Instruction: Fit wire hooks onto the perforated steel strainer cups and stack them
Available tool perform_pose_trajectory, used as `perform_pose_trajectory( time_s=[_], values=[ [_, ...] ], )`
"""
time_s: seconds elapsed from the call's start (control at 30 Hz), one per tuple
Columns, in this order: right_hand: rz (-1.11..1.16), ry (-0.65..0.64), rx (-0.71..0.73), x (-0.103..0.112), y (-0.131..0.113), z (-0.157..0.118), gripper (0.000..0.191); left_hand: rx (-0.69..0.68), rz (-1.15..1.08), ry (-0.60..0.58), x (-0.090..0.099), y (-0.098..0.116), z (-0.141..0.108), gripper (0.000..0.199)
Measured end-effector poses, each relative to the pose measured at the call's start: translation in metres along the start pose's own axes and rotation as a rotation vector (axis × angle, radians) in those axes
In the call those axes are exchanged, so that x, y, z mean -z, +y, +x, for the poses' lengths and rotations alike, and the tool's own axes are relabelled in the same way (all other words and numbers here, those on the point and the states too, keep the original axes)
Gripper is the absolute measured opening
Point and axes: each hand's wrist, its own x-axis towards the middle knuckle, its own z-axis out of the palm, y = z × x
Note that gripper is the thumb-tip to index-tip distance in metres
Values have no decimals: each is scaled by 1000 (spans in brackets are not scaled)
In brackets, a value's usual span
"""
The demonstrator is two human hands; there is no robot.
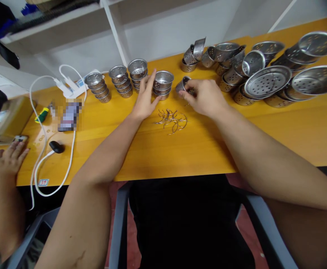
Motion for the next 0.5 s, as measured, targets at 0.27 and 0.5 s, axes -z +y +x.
perform_pose_trajectory(
  time_s=[0.27,0.5],
  values=[
    [70,-31,-13,3,-19,-3,46,25,-20,107,-1,1,1,90],
    [130,-68,109,-2,-27,-7,45,44,-134,-75,-29,9,-5,97]
  ],
)
